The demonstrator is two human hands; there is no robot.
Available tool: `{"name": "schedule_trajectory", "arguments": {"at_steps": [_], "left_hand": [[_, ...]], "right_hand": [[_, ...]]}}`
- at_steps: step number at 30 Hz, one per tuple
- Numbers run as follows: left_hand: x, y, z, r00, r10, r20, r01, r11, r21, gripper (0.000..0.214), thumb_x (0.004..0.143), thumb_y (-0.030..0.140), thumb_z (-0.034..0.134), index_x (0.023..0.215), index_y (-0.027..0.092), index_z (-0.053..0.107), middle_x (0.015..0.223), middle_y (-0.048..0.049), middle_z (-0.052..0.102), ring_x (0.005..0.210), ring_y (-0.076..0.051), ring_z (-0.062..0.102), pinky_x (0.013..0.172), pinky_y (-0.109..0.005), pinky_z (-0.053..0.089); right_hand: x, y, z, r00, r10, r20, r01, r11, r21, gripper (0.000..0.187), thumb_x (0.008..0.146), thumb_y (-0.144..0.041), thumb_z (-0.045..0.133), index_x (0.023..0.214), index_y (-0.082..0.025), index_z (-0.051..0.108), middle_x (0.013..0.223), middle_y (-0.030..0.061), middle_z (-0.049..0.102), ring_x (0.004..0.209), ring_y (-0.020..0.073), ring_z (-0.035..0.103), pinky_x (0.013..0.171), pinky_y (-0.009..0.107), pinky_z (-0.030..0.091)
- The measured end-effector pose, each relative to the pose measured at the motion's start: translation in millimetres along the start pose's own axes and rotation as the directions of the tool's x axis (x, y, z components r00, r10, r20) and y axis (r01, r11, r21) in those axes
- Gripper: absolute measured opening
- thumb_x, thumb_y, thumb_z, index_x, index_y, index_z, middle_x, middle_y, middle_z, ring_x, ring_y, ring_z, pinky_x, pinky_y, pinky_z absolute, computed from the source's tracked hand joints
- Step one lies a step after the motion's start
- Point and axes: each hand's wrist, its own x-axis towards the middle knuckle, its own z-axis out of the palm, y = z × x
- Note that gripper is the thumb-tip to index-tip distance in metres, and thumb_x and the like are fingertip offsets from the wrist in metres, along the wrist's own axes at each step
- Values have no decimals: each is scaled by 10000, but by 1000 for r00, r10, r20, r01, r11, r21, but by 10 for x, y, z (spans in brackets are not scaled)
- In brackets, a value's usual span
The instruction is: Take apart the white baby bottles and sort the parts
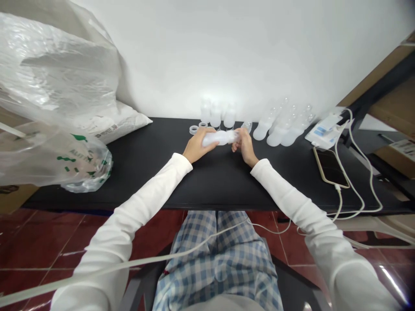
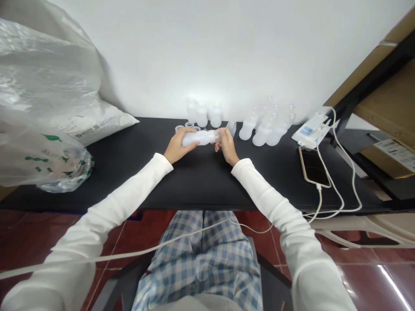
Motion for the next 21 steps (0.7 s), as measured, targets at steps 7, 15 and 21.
{"name": "schedule_trajectory", "arguments": {"at_steps": [7,15,21], "left_hand": [[-11,-112,2,974,-218,54,223,968,-119,429,932,540,636,1179,190,663,1231,-89,745,1138,-245,714,1038,-385,555],[5,56,-112,997,-48,55,41,992,118,497,879,517,727,1252,207,618,1256,-114,712,1181,-281,695,1045,-430,556],[-21,-73,-8,981,-180,72,179,984,13,462,942,535,618,1256,196,602,1297,-112,701,1193,-260,683,1046,-404,543]], "right_hand": [[-37,-5,29,987,-160,-15,157,980,-121,607,712,-755,773,951,-255,526,765,-29,588,676,121,573,596,255,515],[1,-16,-64,995,-95,-32,86,972,-219,710,693,-922,616,722,-223,493,622,-41,423,574,96,433,453,234,339],[25,54,-149,991,54,126,-17,961,-275,699,740,-908,584,860,-220,554,669,-35,537,510,81,429,380,205,317]]}}
